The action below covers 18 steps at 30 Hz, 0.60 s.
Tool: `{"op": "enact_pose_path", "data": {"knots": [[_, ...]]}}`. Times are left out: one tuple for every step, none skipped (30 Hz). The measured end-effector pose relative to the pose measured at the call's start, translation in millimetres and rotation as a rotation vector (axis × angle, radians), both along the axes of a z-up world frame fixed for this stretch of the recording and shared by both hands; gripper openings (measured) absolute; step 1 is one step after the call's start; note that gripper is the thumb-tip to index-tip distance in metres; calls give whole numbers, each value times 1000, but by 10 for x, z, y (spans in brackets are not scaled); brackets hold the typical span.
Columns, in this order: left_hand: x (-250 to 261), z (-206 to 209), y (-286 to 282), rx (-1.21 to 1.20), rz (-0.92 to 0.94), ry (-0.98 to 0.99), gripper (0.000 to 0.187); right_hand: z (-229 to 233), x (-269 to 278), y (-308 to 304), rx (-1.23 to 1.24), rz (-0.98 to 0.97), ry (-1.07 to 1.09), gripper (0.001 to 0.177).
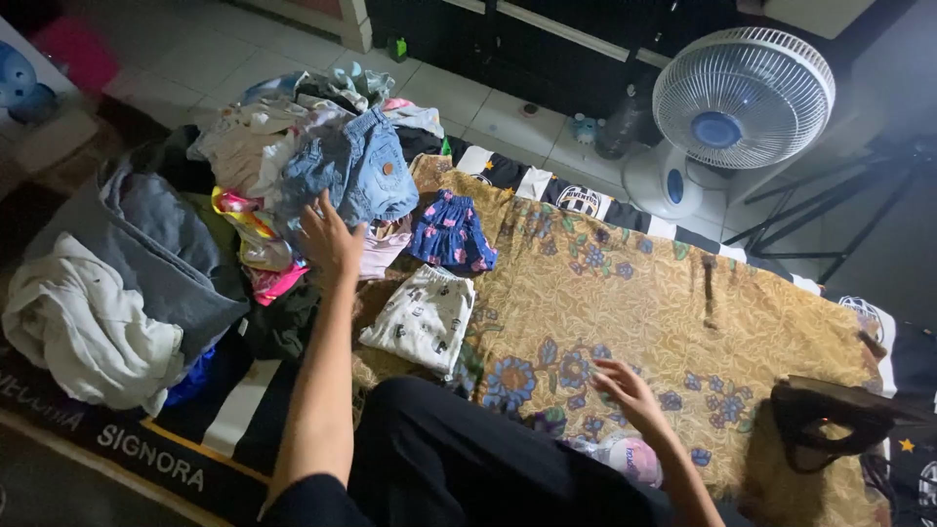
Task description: Ironing several small pieces of clothing on a flat surface using a hand iron.
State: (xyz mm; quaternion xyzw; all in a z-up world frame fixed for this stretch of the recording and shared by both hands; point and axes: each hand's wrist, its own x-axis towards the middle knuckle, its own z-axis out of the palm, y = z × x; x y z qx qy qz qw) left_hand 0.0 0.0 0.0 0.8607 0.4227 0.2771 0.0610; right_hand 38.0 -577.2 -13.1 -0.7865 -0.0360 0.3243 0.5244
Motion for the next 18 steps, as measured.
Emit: {"op": "enact_pose_path", "data": {"knots": [[16,-177,196,0,0,-2,88,37,-50,-161,0,0,-2,42],[35,-354,389,-10,-50,23,49,76,-99,-325,18,-89,26,45],[77,-517,586,-18,-105,48,18,113,-153,-487,38,-182,54,49],[54,-422,551,-16,-108,45,18,69,-147,-613,40,-186,51,49],[36,-328,509,4,-131,-66,15,13,-168,-747,43,-206,33,47],[19,-236,461,24,-155,-176,12,-44,-188,-886,46,-226,15,45],[40,-61,271,28,-165,-173,12,-60,-176,-936,52,-236,19,45],[54,110,79,83,-177,-394,8,-78,-169,-986,38,-259,-6,43],[48,271,-121,135,-190,-614,6,-97,-176,-1043,23,-282,-29,41],[91,430,-302,136,-200,-610,6,-102,-159,-994,27,-291,-25,41],[117,566,-502,97,-242,-720,8,-95,-141,-967,50,-265,-55,41],[139,703,-701,56,-283,-830,16,-88,-125,-940,73,-239,-85,41],[210,713,-930,56,-288,-826,16,24,-140,-811,74,-243,-81,41],[278,724,-1160,-52,-373,-897,15,139,-155,-684,130,-245,-124,37],[342,740,-1376,-161,-460,-965,14,254,-175,-542,187,-248,-168,32],[317,841,-1694,-161,-466,-959,14,293,-164,-413,190,-254,-164,32],[298,931,-2030,-242,-579,-938,14,325,-156,-302,254,-224,-155,34],[280,1017,-2370,-323,-691,-913,17,354,-141,-197,319,-195,-148,36]]}}
